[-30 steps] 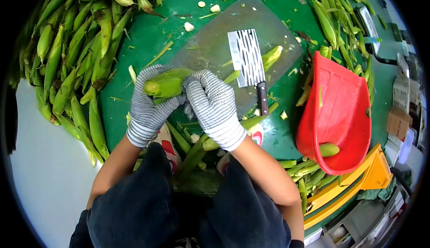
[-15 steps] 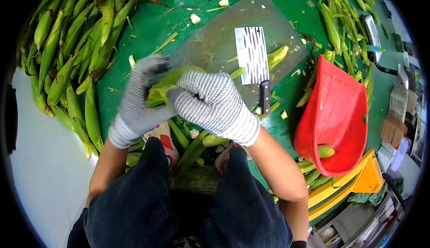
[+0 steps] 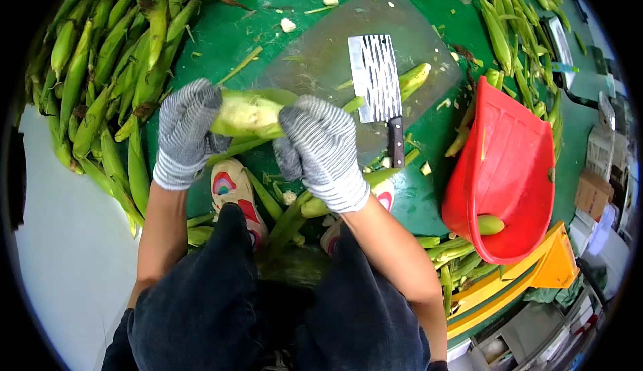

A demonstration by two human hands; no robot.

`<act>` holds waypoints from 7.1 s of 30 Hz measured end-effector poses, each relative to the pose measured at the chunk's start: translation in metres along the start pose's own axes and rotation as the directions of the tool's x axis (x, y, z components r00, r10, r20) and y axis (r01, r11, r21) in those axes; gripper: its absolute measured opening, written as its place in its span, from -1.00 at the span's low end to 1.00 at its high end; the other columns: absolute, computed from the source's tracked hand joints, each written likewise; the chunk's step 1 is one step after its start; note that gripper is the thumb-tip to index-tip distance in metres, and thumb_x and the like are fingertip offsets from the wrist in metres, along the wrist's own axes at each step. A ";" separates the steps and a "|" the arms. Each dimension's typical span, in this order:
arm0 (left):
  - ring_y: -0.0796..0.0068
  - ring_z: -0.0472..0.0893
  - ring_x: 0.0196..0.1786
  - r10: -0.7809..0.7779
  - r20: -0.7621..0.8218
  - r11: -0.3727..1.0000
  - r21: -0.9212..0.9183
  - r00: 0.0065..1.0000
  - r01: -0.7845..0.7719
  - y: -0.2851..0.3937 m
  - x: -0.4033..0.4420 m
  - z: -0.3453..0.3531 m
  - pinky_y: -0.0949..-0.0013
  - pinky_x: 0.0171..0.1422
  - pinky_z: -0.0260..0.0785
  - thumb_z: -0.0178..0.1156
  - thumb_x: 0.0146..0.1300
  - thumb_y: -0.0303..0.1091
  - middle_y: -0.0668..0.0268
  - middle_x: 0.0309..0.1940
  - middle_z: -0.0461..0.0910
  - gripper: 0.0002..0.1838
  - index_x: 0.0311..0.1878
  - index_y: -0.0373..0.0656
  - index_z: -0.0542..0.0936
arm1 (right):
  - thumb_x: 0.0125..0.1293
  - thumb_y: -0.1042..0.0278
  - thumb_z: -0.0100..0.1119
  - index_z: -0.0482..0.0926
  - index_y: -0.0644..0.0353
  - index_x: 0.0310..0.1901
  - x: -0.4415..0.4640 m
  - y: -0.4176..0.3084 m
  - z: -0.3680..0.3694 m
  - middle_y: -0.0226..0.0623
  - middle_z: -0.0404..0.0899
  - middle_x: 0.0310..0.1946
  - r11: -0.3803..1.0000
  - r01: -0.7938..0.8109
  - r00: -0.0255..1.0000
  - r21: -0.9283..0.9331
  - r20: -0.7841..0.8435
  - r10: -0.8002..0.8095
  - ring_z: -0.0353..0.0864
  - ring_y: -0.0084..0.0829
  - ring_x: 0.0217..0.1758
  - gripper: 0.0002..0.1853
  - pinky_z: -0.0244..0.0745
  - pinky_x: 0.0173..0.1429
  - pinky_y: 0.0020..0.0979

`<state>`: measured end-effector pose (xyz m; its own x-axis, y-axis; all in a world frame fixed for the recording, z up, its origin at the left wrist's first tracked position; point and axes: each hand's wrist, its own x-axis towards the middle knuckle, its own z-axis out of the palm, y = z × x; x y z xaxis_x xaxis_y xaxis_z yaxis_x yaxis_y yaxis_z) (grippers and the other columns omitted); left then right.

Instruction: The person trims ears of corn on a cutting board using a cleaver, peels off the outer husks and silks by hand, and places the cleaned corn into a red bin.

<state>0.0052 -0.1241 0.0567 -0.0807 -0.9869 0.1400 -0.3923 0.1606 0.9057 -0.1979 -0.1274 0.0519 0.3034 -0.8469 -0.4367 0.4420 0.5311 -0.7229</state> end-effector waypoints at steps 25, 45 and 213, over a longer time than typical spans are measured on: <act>0.23 0.48 0.12 0.024 0.468 0.869 0.427 0.883 -0.249 -0.009 0.051 0.077 0.24 0.21 0.36 0.37 0.02 -0.22 0.19 0.02 0.48 -0.45 0.10 -0.14 0.45 | 0.29 0.32 0.05 0.57 0.21 -0.18 -0.038 -0.042 -0.194 -0.02 0.58 -0.33 0.207 -0.206 0.869 -0.956 -0.276 -0.409 0.59 -0.14 -0.30 -0.82 0.49 -0.15 -0.26; 0.41 0.51 0.03 -0.166 0.152 0.895 -0.391 0.974 0.214 0.040 0.004 0.097 0.32 0.15 0.34 0.40 0.07 -0.18 0.24 -0.05 0.57 -0.37 0.16 -0.28 0.43 | 0.09 0.37 0.40 0.56 0.24 -0.40 -0.019 -0.059 -0.060 -0.28 0.57 -0.42 0.745 0.355 0.918 -0.564 0.061 -0.392 0.52 -0.62 -0.54 -0.81 0.42 -0.48 -0.60; 0.06 0.62 -0.25 -0.348 0.244 0.495 0.868 0.905 -0.044 -0.028 0.049 0.005 0.17 -0.15 0.49 0.33 -0.13 0.28 0.03 -0.24 0.58 -0.18 0.02 -0.25 0.48 | 0.16 0.13 0.30 0.47 0.33 -0.27 -0.025 0.006 -0.133 0.11 0.58 -0.40 0.388 -0.179 0.883 -0.904 -0.322 -0.343 0.59 0.10 -0.28 -0.62 0.49 -0.27 -0.19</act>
<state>0.0078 -0.1766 0.0362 -0.1602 -0.9446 -0.2864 -0.9858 0.1384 0.0951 -0.3149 -0.1067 -0.0125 -0.1556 -0.9379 -0.3101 -0.6461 0.3341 -0.6862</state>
